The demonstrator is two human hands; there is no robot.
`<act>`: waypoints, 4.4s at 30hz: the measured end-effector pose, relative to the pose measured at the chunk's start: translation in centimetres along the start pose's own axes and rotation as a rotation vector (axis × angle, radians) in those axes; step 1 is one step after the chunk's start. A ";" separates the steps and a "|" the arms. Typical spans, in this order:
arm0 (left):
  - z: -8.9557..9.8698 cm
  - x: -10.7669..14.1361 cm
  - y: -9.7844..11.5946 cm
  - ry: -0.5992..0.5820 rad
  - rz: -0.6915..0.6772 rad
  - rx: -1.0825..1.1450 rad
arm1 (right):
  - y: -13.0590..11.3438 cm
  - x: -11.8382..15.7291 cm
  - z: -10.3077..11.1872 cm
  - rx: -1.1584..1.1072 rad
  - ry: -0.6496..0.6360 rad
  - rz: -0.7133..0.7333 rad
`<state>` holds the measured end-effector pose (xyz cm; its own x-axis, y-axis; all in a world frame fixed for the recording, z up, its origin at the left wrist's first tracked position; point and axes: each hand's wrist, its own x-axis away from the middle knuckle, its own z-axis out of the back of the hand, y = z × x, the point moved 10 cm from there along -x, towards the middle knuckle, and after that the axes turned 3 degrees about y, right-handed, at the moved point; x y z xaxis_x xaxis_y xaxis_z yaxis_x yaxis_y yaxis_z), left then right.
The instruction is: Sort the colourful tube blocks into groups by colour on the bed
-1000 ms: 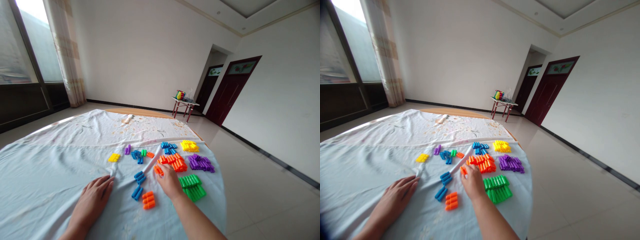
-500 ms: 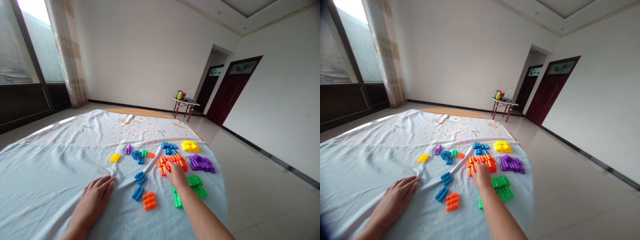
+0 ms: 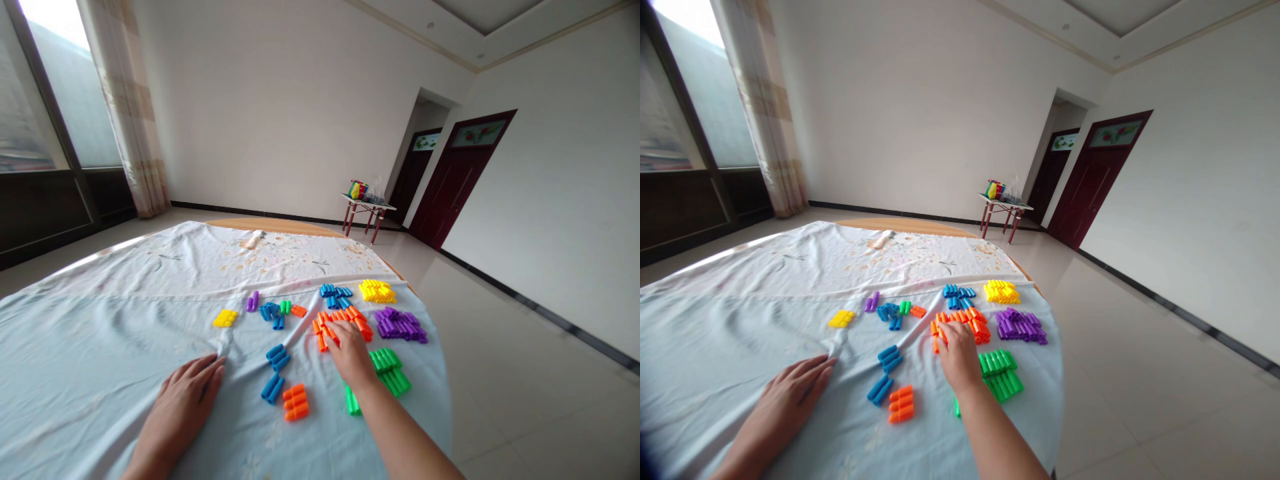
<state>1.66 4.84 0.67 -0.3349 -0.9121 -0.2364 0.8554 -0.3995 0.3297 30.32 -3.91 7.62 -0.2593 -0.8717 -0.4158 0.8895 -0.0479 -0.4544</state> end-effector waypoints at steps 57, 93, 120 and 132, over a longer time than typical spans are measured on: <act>-0.1 0.1 -0.4 0.017 0.008 0.084 | -4.5 -8.0 -9.2 0.337 -0.231 0.025; 0.7 0.2 0.6 0.011 -0.009 0.041 | -2.7 2.0 -6.5 -0.108 -0.172 -0.087; 0.4 0.1 0.2 0.012 0.002 0.065 | 5.7 -1.7 0.2 0.098 -0.031 -0.068; 0.4 0.1 0.2 0.024 -0.006 0.047 | 5.0 -1.2 0.1 0.161 -0.061 -0.054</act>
<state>1.70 4.67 1.08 -0.3301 -0.9074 -0.2601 0.8336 -0.4095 0.3706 35.11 -3.19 5.93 -0.2894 -0.8935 -0.3434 0.9250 -0.1688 -0.3404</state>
